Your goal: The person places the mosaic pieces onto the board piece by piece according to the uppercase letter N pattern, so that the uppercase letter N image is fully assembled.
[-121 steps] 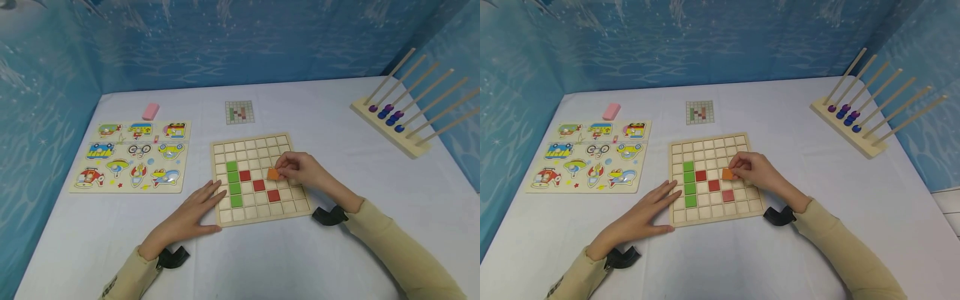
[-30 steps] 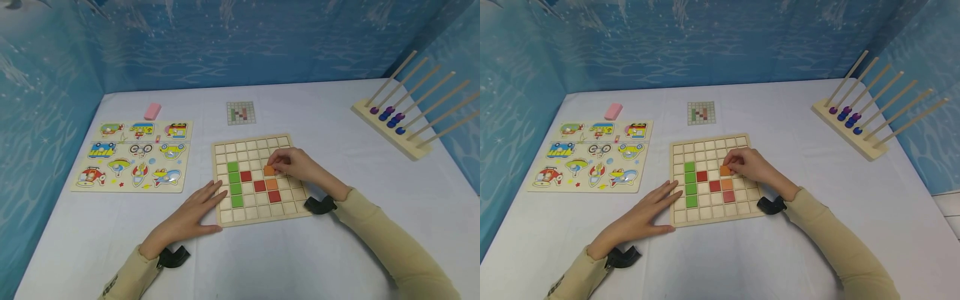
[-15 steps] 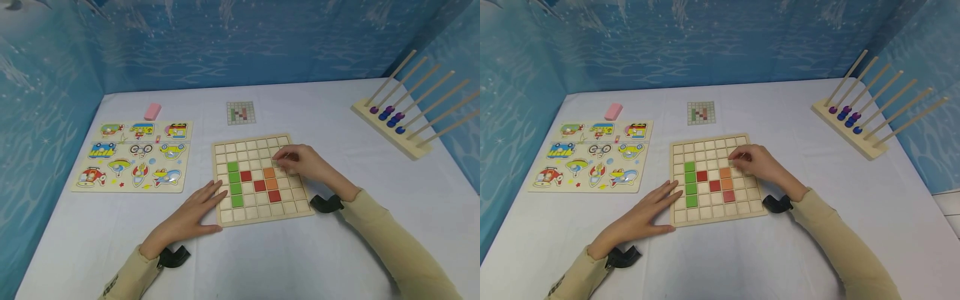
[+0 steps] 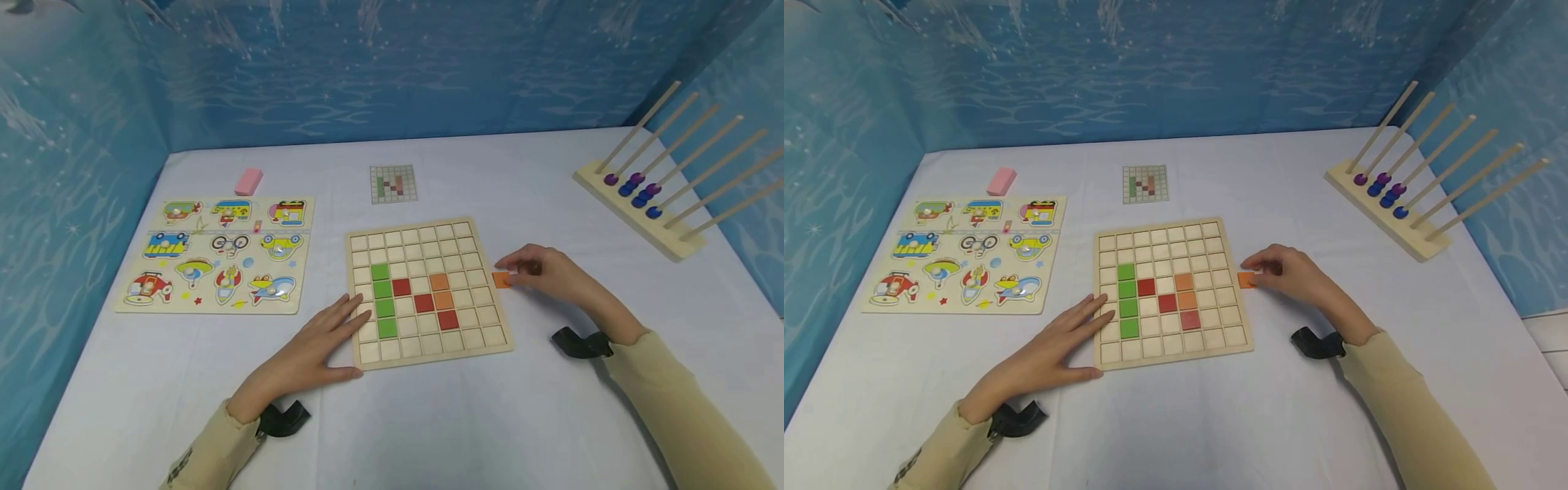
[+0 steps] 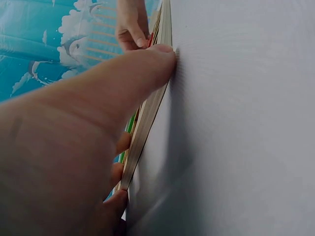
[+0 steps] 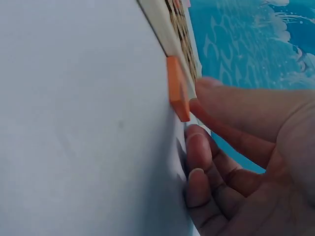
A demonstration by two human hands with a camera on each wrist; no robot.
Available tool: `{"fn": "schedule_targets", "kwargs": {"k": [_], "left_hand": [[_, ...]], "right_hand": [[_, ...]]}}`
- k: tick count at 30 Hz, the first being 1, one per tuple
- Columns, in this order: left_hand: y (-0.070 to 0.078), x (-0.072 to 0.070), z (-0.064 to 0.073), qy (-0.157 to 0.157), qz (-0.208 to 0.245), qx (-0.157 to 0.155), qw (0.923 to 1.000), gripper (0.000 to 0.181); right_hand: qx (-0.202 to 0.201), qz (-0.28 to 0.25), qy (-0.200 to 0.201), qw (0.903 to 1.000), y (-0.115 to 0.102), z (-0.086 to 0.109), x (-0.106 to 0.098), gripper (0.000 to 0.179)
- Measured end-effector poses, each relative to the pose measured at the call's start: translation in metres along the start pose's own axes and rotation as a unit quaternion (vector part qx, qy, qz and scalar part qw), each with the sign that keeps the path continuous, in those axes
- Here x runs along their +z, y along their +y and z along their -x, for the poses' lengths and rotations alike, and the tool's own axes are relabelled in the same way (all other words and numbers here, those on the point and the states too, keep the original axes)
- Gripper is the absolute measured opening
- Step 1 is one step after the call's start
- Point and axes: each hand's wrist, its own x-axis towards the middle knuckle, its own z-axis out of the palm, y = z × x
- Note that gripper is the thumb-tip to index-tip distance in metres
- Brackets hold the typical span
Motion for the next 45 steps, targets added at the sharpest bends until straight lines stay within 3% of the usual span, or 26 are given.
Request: {"fn": "schedule_targets", "kwargs": {"k": [12,25,33,40,45], "left_hand": [[0.0,0.0,0.0,0.0,-0.001,0.001,1.0,0.084],[0.0,-0.001,0.0,0.001,0.0,0.003,1.0,0.084],[0.001,-0.001,0.0,0.002,0.001,0.004,1.0,0.084],[0.0,0.0,-0.001,0.002,0.003,0.005,1.0,0.084],[0.0,0.0,0.0,0.003,0.002,0.006,1.0,0.084]], "right_hand": [[-0.042,0.037,0.008,0.9984,0.002,0.002,0.012,0.025],[0.004,-0.01,0.017,0.9998,-0.003,-0.002,0.005,0.008],[-0.014,-0.045,0.044,0.9979,-0.028,-0.028,0.006,0.008],[-0.031,-0.101,-0.015,0.9943,-0.046,-0.063,0.031,0.008],[-0.041,-0.08,-0.04,0.9951,-0.049,-0.074,0.042,0.009]]}}
